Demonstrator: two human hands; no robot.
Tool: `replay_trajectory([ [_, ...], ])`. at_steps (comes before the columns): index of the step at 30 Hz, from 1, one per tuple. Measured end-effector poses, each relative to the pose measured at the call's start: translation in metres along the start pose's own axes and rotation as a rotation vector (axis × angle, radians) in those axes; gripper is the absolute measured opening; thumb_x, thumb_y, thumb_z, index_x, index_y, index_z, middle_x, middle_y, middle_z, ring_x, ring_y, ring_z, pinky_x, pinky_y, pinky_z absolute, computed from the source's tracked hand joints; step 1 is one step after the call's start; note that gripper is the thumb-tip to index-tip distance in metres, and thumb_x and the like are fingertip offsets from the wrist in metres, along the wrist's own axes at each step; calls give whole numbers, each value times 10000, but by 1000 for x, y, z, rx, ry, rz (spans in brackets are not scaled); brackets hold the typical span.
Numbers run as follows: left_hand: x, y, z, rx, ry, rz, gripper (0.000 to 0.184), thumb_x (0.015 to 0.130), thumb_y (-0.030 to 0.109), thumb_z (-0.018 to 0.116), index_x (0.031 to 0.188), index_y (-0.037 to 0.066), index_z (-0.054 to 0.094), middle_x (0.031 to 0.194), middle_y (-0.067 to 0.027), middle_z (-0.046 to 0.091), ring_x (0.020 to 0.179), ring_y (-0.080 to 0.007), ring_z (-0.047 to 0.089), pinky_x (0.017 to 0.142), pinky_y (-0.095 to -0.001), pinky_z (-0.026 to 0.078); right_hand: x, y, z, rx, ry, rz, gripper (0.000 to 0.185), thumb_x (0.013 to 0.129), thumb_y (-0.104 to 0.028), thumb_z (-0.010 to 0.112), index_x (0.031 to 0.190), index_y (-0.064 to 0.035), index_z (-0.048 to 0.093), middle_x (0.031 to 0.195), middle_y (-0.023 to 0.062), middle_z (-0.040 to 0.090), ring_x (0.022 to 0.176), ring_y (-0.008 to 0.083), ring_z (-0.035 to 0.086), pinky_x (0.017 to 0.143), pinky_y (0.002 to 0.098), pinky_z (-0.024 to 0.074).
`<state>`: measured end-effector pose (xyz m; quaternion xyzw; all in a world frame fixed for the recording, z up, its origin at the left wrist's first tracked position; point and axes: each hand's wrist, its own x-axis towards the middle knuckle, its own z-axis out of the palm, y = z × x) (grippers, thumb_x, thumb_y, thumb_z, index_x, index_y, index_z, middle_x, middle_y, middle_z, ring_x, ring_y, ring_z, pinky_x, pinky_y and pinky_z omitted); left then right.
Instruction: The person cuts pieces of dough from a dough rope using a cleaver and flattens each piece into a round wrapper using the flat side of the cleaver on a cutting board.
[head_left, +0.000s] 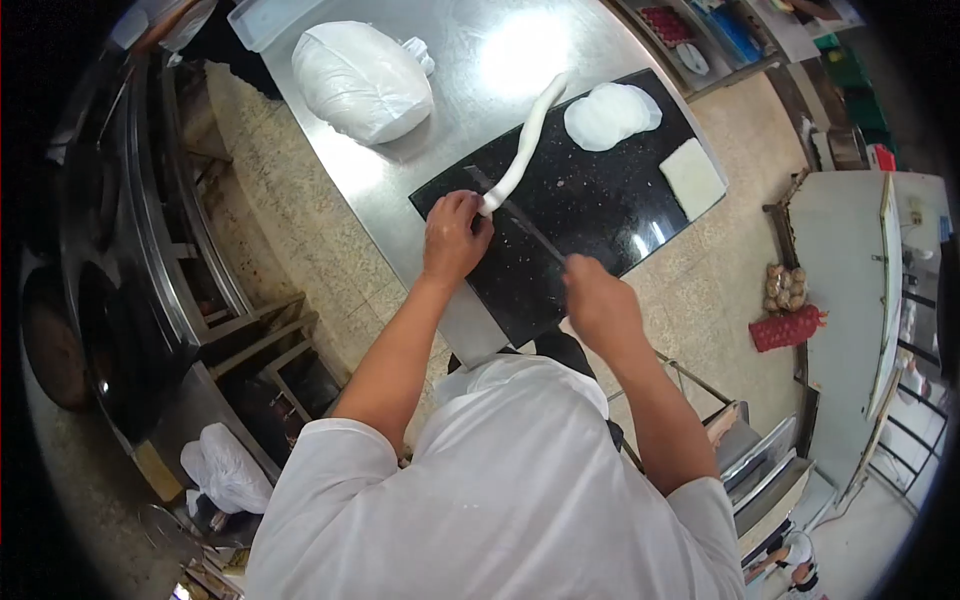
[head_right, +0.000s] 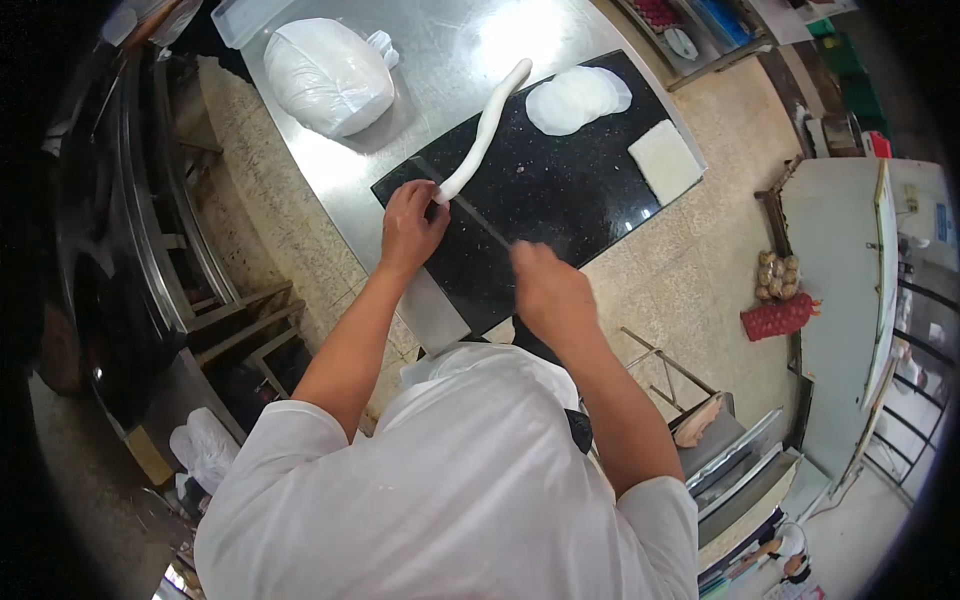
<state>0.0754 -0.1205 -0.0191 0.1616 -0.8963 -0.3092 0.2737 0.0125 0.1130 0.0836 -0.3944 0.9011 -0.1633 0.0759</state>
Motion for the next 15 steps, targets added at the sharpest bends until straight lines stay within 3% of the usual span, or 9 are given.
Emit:
replay_trajectory([
  [2, -1, -1, -3, -2, -62, -22, 252, 772, 79, 757, 1001, 26, 666, 1007, -153, 675, 954, -380, 644, 856, -485, 516, 17, -27, 0, -26, -232, 40, 134, 1012, -174, 486, 1058, -53, 518, 939, 226, 665, 762, 433, 693, 631, 539, 544],
  [5, 6, -7, 0, 9, 24, 69, 235, 772, 59, 729, 994, 15, 665, 967, -166, 666, 944, -385, 645, 834, -485, 513, 17, -22, 23, -25, -258, 94, 139, 1020, -163, 467, 1076, -43, 511, 941, 233, 672, 811, 462, 689, 688, 563, 541],
  [7, 5, -6, -7, -103, -117, -104, 196, 794, 75, 689, 970, 0, 650, 961, -187, 647, 936, -394, 623, 837, -463, 505, 5, -14, 22, 41, -309, 124, 134, 1015, -154, 480, 1086, -43, 506, 947, 236, 675, 825, 471, 685, 709, 570, 534],
  [10, 13, -2, -21, -287, -169, -160, 110, 826, 56, 623, 920, 0, 631, 882, -189, 618, 908, -396, 619, 805, -464, 492, -32, 14, 11, 130, -322, 196, 137, 1001, -143, 520, 1078, -30, 512, 949, 244, 686, 837, 475, 684, 725, 568, 526],
  [11, 14, 1, -30, -168, -328, -128, 116, 888, 125, 624, 912, 16, 653, 863, -175, 609, 879, -366, 621, 788, -447, 496, -53, 22, 7, 163, -310, 224, 144, 990, -142, 546, 1060, -18, 523, 945, 250, 695, 834, 471, 686, 721, 558, 525],
  [12, 5, 11, -30, -168, -348, -115, 116, 888, 125, 624, 912, 16, 653, 863, -175, 609, 879, -366, 621, 788, -447, 496, -75, 28, 2, 175, -303, 243, 144, 990, -142, 546, 1060, -18, 523, 945, 250, 695, 834, 471, 686, 721, 558, 525],
  [14, -10, 32, -29, 315, -785, 302, 198, 950, 259, 617, 975, 72, 679, 974, -131, 650, 982, -348, 627, 892, -476, 505, -109, 43, -12, 395, -325, 510, 183, 965, -160, 611, 1010, 13, 574, 892, 257, 700, 837, 480, 674, 724, 520, 529],
  [15, -25, 41, -22, 325, -780, 303, 198, 950, 259, 617, 975, 72, 679, 974, -131, 650, 982, -348, 627, 892, -476, 505, -128, 52, -15, 463, -235, 543, 210, 967, -185, 628, 998, 21, 601, 865, 240, 708, 800, 442, 687, 703, 487, 530],
])
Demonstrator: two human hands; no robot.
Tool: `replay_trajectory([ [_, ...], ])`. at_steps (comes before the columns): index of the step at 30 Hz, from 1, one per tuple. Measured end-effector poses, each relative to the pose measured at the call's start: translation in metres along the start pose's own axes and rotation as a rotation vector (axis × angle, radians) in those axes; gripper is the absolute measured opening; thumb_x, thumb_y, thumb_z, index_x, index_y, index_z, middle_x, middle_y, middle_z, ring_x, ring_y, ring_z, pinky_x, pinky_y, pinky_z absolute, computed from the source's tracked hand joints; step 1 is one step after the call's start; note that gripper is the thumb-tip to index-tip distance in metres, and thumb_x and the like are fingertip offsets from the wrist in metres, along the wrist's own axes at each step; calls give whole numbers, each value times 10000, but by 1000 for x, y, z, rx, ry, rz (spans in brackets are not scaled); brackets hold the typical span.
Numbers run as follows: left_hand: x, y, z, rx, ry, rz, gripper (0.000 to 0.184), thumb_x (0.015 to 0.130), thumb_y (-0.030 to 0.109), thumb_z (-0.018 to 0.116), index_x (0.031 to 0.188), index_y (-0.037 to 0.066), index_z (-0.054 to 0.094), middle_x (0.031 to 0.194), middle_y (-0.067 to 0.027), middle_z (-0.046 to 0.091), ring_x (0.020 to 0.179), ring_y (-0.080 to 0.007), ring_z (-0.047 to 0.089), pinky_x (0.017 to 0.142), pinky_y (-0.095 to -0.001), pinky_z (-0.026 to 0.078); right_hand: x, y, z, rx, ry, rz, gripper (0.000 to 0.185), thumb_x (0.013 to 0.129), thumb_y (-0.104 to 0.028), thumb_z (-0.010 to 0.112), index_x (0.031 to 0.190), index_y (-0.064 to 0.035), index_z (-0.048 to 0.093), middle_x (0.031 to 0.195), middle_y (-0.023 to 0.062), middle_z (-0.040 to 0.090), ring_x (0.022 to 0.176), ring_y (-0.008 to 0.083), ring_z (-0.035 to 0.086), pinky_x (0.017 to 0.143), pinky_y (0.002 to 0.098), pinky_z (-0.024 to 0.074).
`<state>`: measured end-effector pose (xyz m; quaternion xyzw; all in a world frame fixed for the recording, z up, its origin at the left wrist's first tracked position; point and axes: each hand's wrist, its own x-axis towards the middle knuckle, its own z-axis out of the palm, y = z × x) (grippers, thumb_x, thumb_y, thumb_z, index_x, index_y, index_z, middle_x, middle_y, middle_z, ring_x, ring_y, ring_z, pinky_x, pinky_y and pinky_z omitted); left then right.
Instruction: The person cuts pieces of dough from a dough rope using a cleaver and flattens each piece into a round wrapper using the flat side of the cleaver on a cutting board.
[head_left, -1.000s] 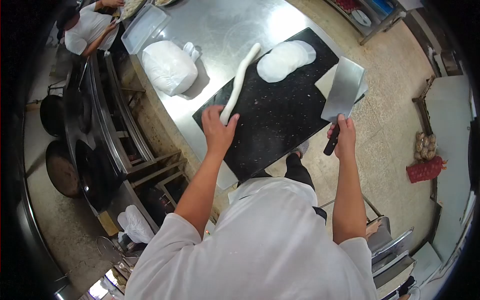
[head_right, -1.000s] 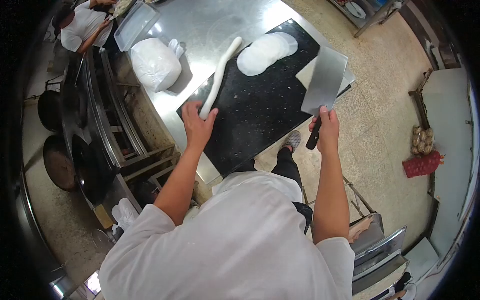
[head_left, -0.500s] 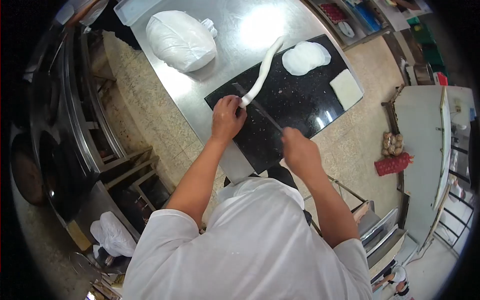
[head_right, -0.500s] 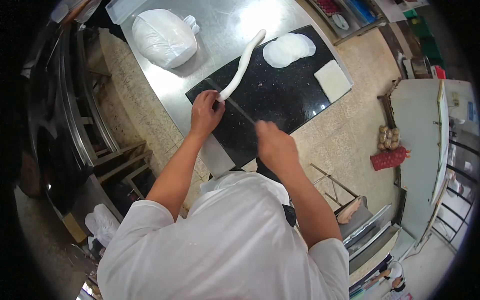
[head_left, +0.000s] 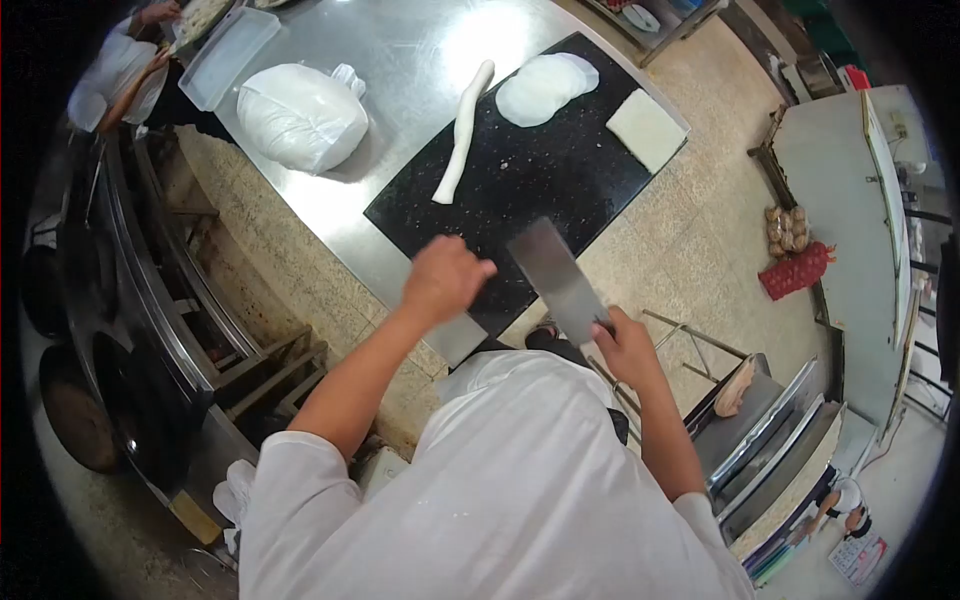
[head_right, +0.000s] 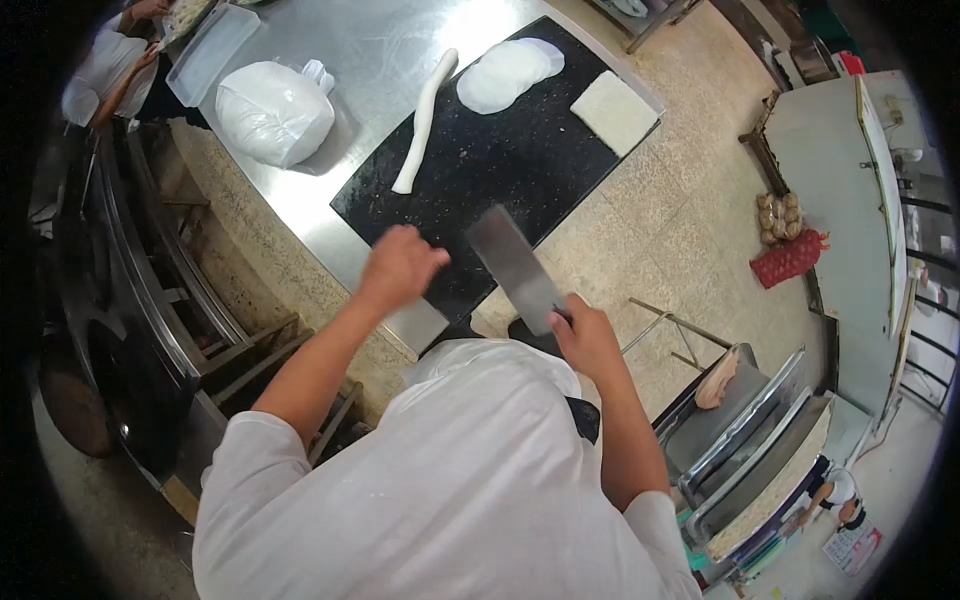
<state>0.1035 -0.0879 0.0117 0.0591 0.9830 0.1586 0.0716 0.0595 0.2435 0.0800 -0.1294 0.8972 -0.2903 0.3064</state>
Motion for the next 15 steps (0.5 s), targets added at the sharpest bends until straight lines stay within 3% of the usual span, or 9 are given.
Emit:
replay_trajectory([
  [2, -3, 35, 34, 53, 55, 145, 382, 987, 428, 585, 1229, 151, 690, 1345, -135, 609, 1327, -365, 515, 1123, -599, 371, -19, 25, -16, 100, 58, -3, 240, 970, -210, 645, 986, 29, 628, 838, 223, 717, 764, 405, 701, 683, 454, 531],
  [3, 4, 48, 38, 69, 49, 146, 382, 987, 428, 585, 1229, 151, 690, 1345, -135, 609, 1327, -365, 515, 1123, -599, 371, -25, 31, -28, 223, 151, 1, 245, 984, -222, 642, 997, 23, 639, 809, 181, 712, 736, 326, 696, 663, 414, 521],
  [4, 13, 59, 41, 72, 83, 123, 448, 1005, 471, 544, 1352, 196, 619, 1486, -133, 485, 1439, -387, 359, 1163, -660, 230, -27, 35, -41, 351, 249, 12, 252, 998, -234, 638, 1007, 17, 650, 781, 139, 706, 709, 246, 690, 643, 373, 511],
  [5, 25, 67, 44, 70, 115, 110, 529, 1024, 513, 503, 1475, 241, 548, 1626, -132, 361, 1551, -409, 203, 1203, -721, 89, -22, 38, -55, 370, 260, 19, 252, 998, -234, 638, 1007, 17, 650, 781, 139, 706, 709, 246, 690, 643, 373, 511],
  [6, 40, 69, 46, 117, -6, 104, 641, 1009, 602, 463, 1583, 322, 412, 1703, -127, 207, 1576, -432, 95, 1183, -760, 32, -10, 39, -72, 430, 360, -55, 255, 1016, -242, 621, 1002, 12, 649, 762, 108, 686, 699, 186, 659, 633, 339, 498],
  [9, 79, 83, 36, 99, -13, 161, 662, 995, 614, 475, 1576, 302, 424, 1702, -127, 208, 1574, -429, 103, 1192, -747, 53, 74, 44, -85, 736, 595, -285, 277, 1056, -262, 578, 987, 0, 635, 727, 53, 619, 649, 109, 589, 615, 283, 468],
  [11, 92, 91, 36, 127, -35, 168, 667, 993, 613, 479, 1576, 293, 427, 1693, -131, 237, 1569, -431, 129, 1200, -734, 63, 146, 47, -80, 816, 569, -222, 304, 1066, -328, 565, 1000, -34, 600, 748, 31, 602, 620, 117, 571, 595, 295, 473],
  [13, 101, 90, 35, 109, 27, 187, 679, 996, 595, 489, 1588, 274, 404, 1679, -137, 272, 1562, -435, 156, 1219, -701, 68, 198, 69, -68, 1078, 289, 275, 261, 1068, -309, 545, 962, -70, 540, 718, 42, 576, 585, 150, 577, 541, 330, 492],
  [15, 105, 84, 39, 117, 69, 185, 695, 988, 584, 515, 1590, 255, 402, 1664, -130, 307, 1557, -423, 186, 1229, -675, 86, 191, 67, -67, 1083, 279, 302, 249, 1068, -300, 539, 961, -75, 534, 703, 40, 563, 571, 144, 570, 518, 338, 486],
])
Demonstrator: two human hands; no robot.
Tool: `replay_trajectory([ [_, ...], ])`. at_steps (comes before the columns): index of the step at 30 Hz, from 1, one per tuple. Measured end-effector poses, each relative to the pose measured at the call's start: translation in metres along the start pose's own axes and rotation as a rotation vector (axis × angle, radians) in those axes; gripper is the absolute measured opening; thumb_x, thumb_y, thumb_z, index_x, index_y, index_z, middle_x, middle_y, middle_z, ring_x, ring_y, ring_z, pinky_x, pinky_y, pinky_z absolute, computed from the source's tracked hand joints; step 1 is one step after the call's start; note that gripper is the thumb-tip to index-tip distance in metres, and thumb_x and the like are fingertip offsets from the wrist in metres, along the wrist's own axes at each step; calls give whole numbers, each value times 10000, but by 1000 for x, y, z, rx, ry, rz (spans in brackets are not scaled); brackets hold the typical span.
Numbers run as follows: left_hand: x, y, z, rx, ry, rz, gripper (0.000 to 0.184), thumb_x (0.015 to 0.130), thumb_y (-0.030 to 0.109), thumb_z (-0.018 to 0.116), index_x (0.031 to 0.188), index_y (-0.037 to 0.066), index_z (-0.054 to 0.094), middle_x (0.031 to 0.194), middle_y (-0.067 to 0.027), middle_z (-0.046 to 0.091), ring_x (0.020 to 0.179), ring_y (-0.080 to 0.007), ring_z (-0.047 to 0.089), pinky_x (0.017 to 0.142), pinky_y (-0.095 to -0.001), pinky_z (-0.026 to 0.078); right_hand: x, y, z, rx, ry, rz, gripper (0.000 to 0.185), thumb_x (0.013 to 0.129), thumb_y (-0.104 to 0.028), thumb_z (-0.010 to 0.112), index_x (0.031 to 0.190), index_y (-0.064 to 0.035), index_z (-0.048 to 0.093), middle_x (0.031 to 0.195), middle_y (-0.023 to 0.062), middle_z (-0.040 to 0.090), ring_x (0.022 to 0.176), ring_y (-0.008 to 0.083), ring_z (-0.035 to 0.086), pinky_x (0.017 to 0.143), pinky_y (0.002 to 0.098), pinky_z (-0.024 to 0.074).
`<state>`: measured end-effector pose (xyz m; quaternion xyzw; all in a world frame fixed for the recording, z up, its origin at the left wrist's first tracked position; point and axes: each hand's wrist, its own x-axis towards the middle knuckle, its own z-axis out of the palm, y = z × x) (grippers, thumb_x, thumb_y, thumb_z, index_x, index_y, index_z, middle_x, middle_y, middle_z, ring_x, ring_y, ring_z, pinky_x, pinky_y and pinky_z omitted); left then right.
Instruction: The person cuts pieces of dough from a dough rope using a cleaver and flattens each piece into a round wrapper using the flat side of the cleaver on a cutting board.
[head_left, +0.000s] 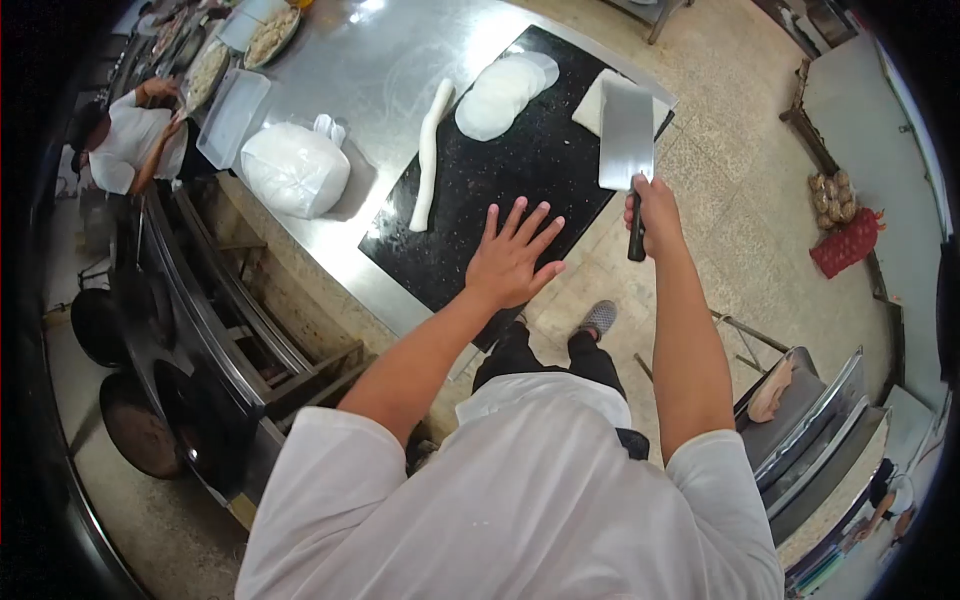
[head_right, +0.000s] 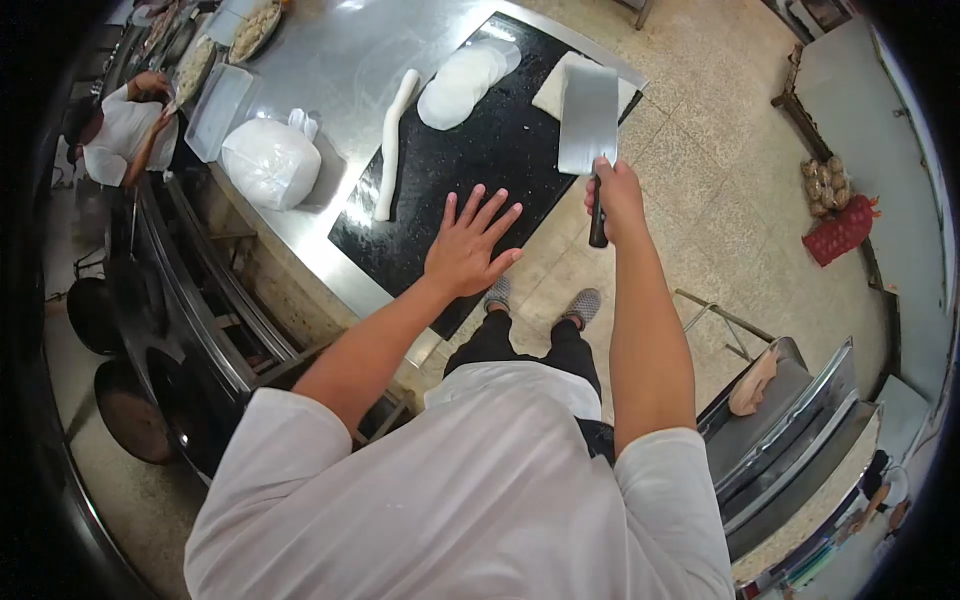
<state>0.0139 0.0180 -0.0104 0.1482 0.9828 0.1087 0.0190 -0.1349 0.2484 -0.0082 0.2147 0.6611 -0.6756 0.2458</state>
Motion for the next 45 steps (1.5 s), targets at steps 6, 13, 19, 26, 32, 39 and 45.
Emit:
replay_trajectory([
  [6, -13, -3, -18, -175, 88, -65, 680, 981, 597, 522, 1559, 244, 459, 1650, -87, 358, 1556, -364, 238, 1227, -658, 130, -111, 68, -15, -789, -352, -138, 289, 984, -305, 642, 1010, -17, 656, 763, 146, 670, 664, 287, 656, 650, 432, 520],
  [13, 6, -33, -12, -62, -115, 292, 720, 919, 652, 570, 1523, 266, 510, 1610, -45, 435, 1529, -323, 320, 1207, -682, 169, -115, 101, 21, -876, -587, -123, 440, 937, -397, 695, 1007, 37, 676, 924, 277, 715, 910, 439, 703, 819, 482, 536],
  [19, 53, -49, -6, -41, 46, 314, 721, 931, 640, 549, 1531, 244, 493, 1652, -80, 362, 1544, -352, 284, 1202, -705, 141, -78, 57, 27, -1024, -519, -136, 537, 913, -450, 714, 1106, 47, 647, 983, 273, 714, 937, 451, 696, 830, 485, 534],
  [26, 8, -21, 0, -212, -210, 539, 673, 924, 630, 568, 1462, 226, 571, 1599, -80, 444, 1539, -325, 304, 1223, -676, 124, -155, 109, 15, -1096, -365, -51, 632, 781, -413, 848, 1189, 5, 608, 1039, 246, 724, 965, 451, 701, 833, 518, 546],
  [32, 75, -62, -10, -100, 34, 437, 681, 929, 597, 592, 1490, 212, 543, 1587, -106, 453, 1523, -338, 324, 1235, -636, 147, -87, 26, 44, -1167, -418, -91, 668, 773, -435, 850, 1193, -3, 562, 1031, 253, 723, 988, 454, 700, 829, 526, 552],
  [39, 7, -3, 19, -257, -54, 532, 649, 897, 664, 584, 1380, 235, 643, 1506, -82, 539, 1495, -325, 376, 1215, -672, 167, -153, 124, 3, -1055, -244, -490, 654, 772, -419, 858, 1169, 6, 560, 1000, 287, 713, 952, 467, 704, 829, 555, 545],
  [45, 72, -41, -5, -78, 73, 416, 651, 904, 633, 606, 1406, 219, 622, 1522, -109, 521, 1476, -346, 397, 1214, -641, 191, -93, 30, 28, -1251, -346, -218, 735, 726, -446, 877, 1190, 20, 549, 940, 262, 727, 914, 461, 715, 802, 522, 567],
])
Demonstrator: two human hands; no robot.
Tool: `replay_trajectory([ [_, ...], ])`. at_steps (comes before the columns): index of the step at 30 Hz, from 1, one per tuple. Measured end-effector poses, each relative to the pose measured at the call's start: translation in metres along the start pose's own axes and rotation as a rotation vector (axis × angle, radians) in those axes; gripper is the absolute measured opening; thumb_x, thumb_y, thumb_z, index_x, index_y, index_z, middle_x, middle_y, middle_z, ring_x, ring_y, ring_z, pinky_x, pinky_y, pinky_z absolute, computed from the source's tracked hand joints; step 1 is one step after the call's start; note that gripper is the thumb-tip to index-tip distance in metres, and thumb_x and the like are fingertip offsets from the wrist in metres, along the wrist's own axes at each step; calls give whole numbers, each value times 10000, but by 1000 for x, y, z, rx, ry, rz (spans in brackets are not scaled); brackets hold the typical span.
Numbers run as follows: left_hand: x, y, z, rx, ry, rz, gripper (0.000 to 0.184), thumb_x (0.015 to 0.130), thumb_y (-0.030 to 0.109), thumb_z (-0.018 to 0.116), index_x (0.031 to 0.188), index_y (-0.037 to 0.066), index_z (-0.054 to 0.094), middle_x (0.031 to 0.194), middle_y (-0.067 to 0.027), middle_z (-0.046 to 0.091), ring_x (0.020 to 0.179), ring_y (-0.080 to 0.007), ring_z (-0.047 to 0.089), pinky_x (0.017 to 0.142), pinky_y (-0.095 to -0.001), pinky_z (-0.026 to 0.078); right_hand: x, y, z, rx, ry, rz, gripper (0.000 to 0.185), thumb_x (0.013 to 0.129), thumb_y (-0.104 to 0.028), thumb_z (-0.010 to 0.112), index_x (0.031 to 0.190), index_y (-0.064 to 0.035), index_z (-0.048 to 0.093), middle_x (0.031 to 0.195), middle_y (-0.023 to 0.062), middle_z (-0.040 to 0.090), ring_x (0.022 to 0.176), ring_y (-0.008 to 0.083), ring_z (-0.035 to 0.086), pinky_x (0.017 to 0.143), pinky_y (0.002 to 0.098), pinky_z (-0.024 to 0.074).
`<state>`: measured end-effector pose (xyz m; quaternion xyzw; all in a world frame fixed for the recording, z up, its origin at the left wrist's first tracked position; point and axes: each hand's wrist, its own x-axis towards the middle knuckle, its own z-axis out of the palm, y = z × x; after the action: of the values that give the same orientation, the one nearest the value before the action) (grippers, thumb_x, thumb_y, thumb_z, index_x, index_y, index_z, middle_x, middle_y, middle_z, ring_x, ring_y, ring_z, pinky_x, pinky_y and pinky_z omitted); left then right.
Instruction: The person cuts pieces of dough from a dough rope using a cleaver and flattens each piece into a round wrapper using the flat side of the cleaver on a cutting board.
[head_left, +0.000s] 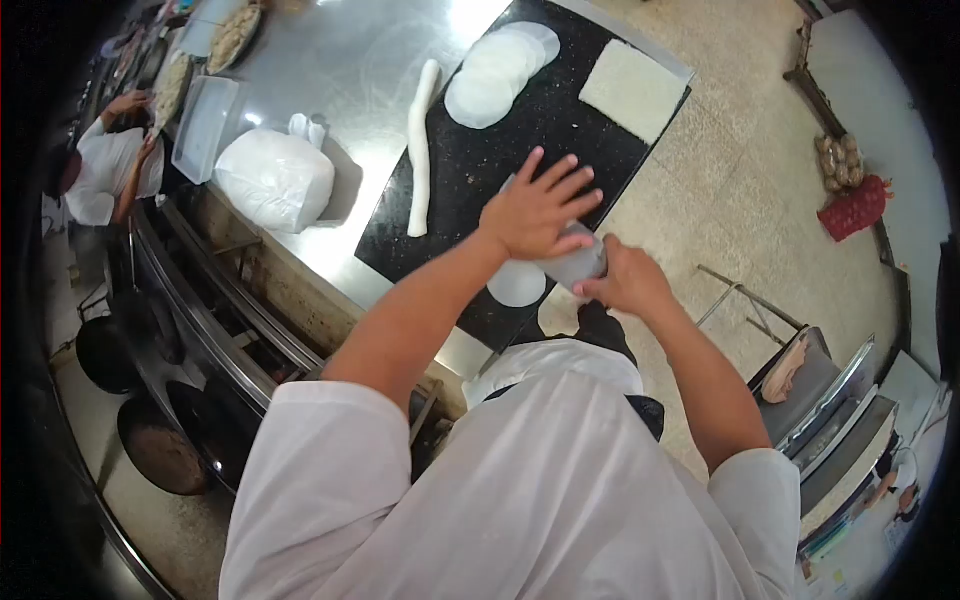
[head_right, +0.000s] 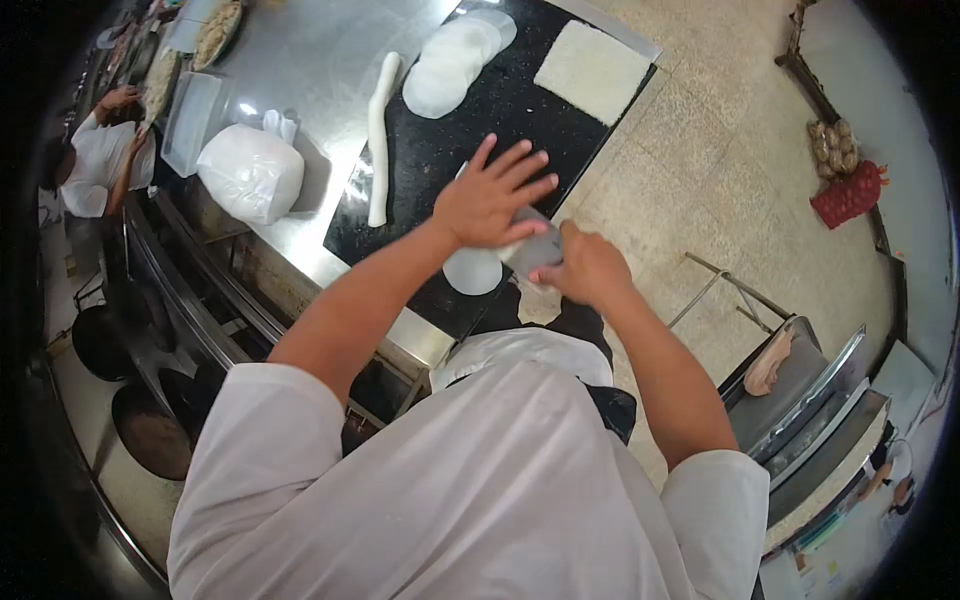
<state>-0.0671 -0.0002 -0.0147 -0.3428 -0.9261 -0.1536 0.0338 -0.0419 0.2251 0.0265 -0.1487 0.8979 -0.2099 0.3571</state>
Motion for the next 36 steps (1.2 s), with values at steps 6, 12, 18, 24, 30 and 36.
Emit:
replay_trajectory([
  [6, -40, 36, 2, -67, -133, -41, 709, 897, 647, 594, 1464, 222, 570, 1628, -127, 394, 1544, -368, 273, 1241, -640, 148, -40, 19, 63, 121, -29, -59, 709, 757, -427, 864, 1193, 21, 530, 962, 280, 719, 973, 443, 714, 832, 529, 561],
  [12, -7, 40, 14, -60, -72, 41, 645, 910, 646, 600, 1433, 270, 598, 1528, -74, 519, 1490, -362, 373, 1219, -653, 185, -41, 18, 31, 111, -40, 81, 708, 747, -426, 880, 1176, 16, 529, 971, 265, 724, 955, 456, 711, 803, 521, 564],
  [18, 11, -2, -1, 30, 18, -37, 686, 913, 644, 594, 1446, 212, 588, 1554, -128, 485, 1497, -367, 356, 1220, -630, 197, 0, -5, -10, 36, 40, -6, 695, 738, -420, 880, 1167, 21, 558, 979, 267, 722, 987, 462, 705, 832, 510, 566],
  [24, -46, 65, 14, -140, -115, 57, 681, 897, 683, 580, 1406, 233, 632, 1564, -111, 479, 1520, -393, 311, 1209, -676, 159, -64, 43, 93, 220, 56, -145, 697, 769, -418, 854, 1205, 28, 541, 1016, 278, 722, 1016, 465, 696, 852, 515, 556],
  [30, 17, 22, 7, 44, -13, 19, 684, 908, 667, 583, 1431, 226, 602, 1555, -103, 479, 1489, -375, 354, 1218, -644, 188, -11, 23, -3, 129, -20, 46, 661, 756, -400, 864, 1167, 16, 556, 970, 264, 728, 929, 450, 712, 806, 511, 563],
  [36, -11, 21, -3, -2, -40, -38, 755, 903, 695, 564, 1512, 252, 518, 1631, -137, 380, 1542, -376, 269, 1244, -618, 150, -35, 11, 41, 204, 26, -29, 642, 757, -396, 867, 1149, 24, 580, 957, 261, 727, 934, 445, 717, 812, 497, 564],
])
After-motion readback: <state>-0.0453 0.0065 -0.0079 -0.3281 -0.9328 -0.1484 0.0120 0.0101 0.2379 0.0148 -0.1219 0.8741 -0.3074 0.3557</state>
